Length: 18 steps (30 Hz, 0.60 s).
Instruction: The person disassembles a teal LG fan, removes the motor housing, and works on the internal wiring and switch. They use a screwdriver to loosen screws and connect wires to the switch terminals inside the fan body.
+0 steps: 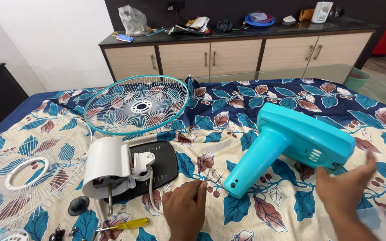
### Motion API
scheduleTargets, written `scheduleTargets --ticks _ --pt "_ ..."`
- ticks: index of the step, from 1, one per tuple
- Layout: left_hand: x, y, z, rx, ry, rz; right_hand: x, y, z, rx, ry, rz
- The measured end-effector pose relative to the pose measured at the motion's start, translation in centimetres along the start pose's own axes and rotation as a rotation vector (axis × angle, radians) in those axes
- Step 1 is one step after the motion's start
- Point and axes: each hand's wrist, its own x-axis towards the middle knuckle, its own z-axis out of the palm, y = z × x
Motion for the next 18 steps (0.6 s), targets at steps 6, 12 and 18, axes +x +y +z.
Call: scheduleTargets --ticks 6,12,18 --pt "0.5 0.0 -0.1 -0.054 -0.110 -0.092 -5.1 -7.1 -2.1 0.632 -0.231 -0.047" --pt "0.9 0.2 -0.4 -0.127 -0.150 -0.154 -6.0 -9.8 2.6 0.887 -0.793 1.015" --pt "0.9 0.1 -0.5 -0.178 -0.198 -0.194 -5.0 -9.9 5.0 1.031 -0.995 1.149"
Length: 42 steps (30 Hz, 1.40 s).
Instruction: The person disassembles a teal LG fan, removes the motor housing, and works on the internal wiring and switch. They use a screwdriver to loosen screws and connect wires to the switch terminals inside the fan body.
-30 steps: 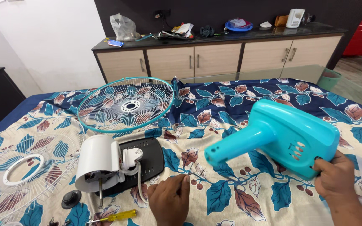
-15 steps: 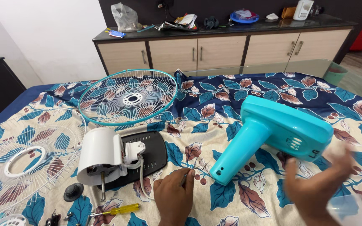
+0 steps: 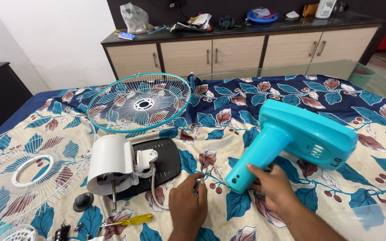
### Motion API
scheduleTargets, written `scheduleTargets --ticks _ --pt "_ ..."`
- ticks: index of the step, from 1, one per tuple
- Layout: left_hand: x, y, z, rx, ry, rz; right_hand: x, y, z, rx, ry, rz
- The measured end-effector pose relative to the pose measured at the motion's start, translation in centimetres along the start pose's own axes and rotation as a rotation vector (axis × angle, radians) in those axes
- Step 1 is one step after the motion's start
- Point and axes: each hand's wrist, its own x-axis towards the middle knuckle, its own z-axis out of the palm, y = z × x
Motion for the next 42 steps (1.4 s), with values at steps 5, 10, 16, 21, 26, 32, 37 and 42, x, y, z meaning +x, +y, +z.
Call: scheduleTargets --ticks 5,10,16,21,26,32,37,42 --pt "0.0 -0.3 0.1 -0.022 0.102 0.086 0.0 -1.1 -0.7 0.196 -0.020 0.011" --pt "-0.2 -0.5 0.3 -0.038 0.065 0.028 0.1 -5.2 -2.5 0.359 -0.055 0.066" --pt "-0.4 -0.6 0.4 -0.066 0.112 0.224 0.5 -8.3 -4.1 0.554 -0.171 0.141" --pt "-0.5 0.9 -0.4 -0.102 0.010 0.302 0.4 -8.8 -4.6 0.593 -0.238 0.180" --pt "-0.2 3.1 -1.1 -0.169 -0.079 0.265 0.1 -8.5 -4.6 0.559 -0.169 0.152" --pt "0.6 5.8 -1.5 -0.269 -0.097 0.120 0.6 -8.0 -3.3 0.514 -0.223 0.152" --pt "1.1 7.1 -1.5 -0.204 -0.112 -0.048 1.2 -7.3 -2.5 0.461 -0.245 0.143" --pt "1.4 7.3 -1.8 -0.194 -0.137 -0.337 1.0 -5.8 -2.6 0.405 -0.245 0.128"
